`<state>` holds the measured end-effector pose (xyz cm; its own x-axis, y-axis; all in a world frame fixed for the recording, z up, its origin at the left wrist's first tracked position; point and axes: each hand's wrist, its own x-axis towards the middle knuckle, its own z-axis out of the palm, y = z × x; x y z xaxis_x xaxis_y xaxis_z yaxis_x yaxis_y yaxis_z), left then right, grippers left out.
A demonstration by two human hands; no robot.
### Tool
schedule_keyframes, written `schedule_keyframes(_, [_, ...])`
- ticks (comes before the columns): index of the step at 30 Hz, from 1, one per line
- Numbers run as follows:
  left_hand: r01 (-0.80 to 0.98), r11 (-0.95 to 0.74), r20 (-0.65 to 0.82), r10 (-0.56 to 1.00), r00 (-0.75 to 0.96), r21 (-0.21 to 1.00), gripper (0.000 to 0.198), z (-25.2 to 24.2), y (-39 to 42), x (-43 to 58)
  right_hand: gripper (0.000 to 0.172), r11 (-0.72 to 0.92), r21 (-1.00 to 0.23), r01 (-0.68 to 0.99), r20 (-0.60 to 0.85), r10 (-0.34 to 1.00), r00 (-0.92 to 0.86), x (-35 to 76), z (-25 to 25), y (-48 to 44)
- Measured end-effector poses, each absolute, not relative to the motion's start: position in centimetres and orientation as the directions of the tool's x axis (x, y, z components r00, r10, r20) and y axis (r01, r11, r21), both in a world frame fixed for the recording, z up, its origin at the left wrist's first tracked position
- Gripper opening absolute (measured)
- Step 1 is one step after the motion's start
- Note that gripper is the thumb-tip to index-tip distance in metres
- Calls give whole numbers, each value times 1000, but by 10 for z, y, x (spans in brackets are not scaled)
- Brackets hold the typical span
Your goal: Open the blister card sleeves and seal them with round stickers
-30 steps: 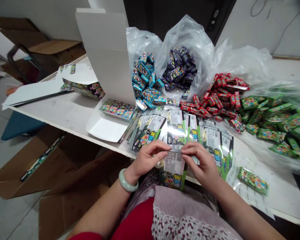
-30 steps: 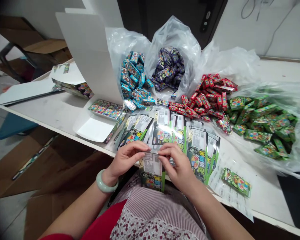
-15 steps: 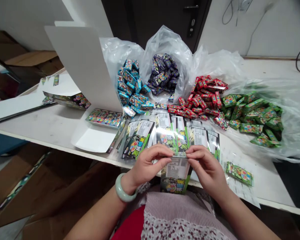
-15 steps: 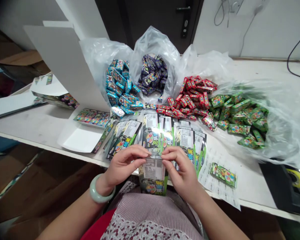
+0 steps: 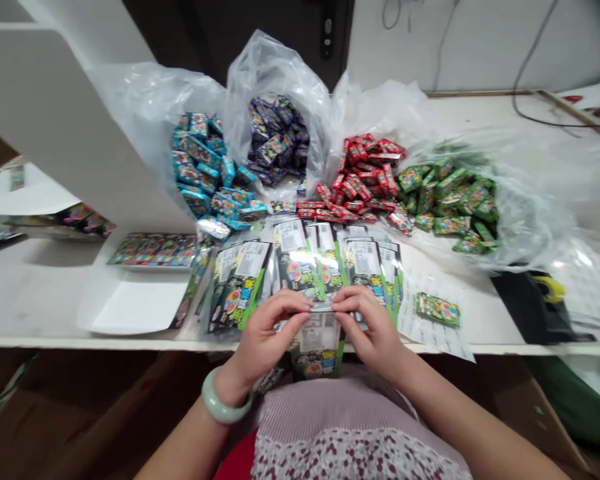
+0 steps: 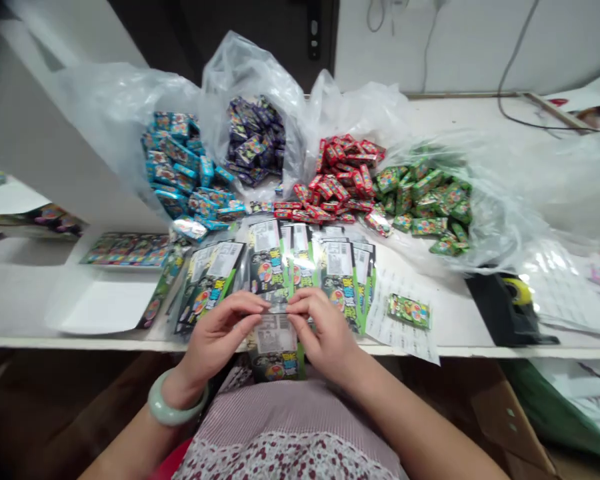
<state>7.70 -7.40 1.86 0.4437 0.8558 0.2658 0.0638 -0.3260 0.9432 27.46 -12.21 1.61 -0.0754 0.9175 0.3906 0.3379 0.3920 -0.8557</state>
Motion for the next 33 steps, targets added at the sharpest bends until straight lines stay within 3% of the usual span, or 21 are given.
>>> schedule_keyframes(5, [157,-304,233,905,356,940,5,13,-67,75,30,296,-913,281,256,951,-174,314,24,-118])
schedule_keyframes(7, [190,-291,219,919,328,938,6,9,-63,73,30,146,-915,377,166,986,23,359,15,-116])
schedule_keyframes(9, [213,-277,208,932,297,937,7,6,-60,73,20,-151,-828,540,55,936,347,412,0,-117])
schedule_keyframes(13, [232,-280,214,938,273,931,6,2,-58,77,14,-362,-707,608,22,847,531,491,-30,-119])
schedule_keyframes(22, [269,-223,168,963,212,937,9,-6,-60,77,4,-410,-701,583,-44,841,539,493,-60,-116])
schedule_keyframes(29, [204,-301,227,920,320,932,6,0,-56,84,33,-336,-854,398,-83,842,533,491,-29,-131])
schedule_keyframes(31, [167,-340,268,900,344,926,8,0,-57,88,32,-265,-891,369,-77,888,453,465,-7,-126])
schedule_keyframes(33, [137,-357,291,889,354,924,8,1,-59,91,25,-138,-935,327,-64,972,227,426,18,-115])
